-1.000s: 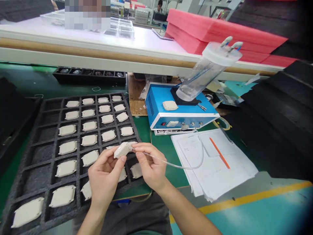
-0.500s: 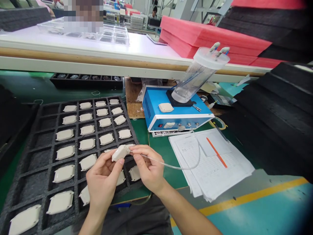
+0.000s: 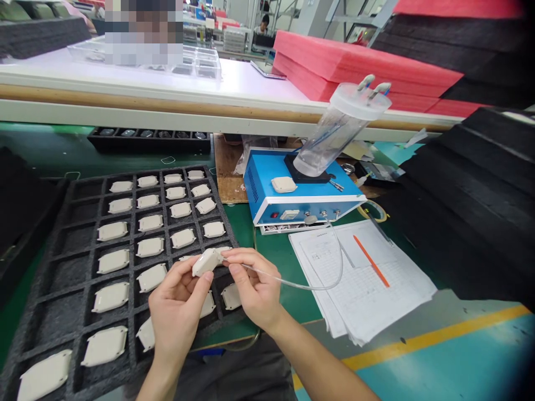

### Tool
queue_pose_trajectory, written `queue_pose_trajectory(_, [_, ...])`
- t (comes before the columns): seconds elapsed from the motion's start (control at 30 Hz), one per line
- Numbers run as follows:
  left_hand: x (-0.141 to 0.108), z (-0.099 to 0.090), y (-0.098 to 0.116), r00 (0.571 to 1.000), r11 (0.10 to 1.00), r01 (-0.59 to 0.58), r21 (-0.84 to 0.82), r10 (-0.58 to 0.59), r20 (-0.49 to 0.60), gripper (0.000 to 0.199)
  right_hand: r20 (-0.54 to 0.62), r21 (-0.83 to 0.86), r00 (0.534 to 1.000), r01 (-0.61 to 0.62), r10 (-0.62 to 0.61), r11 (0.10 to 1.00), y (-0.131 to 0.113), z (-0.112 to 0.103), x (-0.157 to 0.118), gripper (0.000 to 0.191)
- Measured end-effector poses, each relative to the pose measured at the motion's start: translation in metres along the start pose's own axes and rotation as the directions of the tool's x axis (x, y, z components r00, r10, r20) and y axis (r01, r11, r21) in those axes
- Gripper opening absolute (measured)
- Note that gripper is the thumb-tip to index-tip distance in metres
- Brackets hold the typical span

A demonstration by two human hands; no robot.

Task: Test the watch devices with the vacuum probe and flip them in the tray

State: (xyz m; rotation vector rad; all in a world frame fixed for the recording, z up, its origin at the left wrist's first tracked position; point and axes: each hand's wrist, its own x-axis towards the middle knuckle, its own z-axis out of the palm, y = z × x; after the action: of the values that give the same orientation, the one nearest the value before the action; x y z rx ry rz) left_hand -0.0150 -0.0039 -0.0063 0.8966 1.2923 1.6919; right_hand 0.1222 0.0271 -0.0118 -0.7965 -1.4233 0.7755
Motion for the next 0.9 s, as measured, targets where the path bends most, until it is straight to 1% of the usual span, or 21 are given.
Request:
queue_pose_trajectory(0.23, [0.0007,0.0014,0.0004,1.000,1.000,0.013,-0.007,-0.013,-0.002,0.029,-0.002,-0.042,1.000,-0.007,0.007,0.999,-0.0002,0.0007,0.0010,0.015])
queue_pose_trajectory(0.4, [0.0017,0.0013,-0.0006,1.000,1.000,0.003,-0.001,-0.003,-0.011,0.029,-0.004,-0.012,1.000,0.010,-0.010,1.000,0.0001,0.0008,0.0016,0.016])
queue_pose_trajectory(0.9, [0.0010,0.0002,0.0013,1.000,1.000,0.014,0.021,-0.013,-0.015,0.030,0.003,0.012,1.000,-0.008,0.008,1.000,0.0013,0.0013,0.0003,0.018])
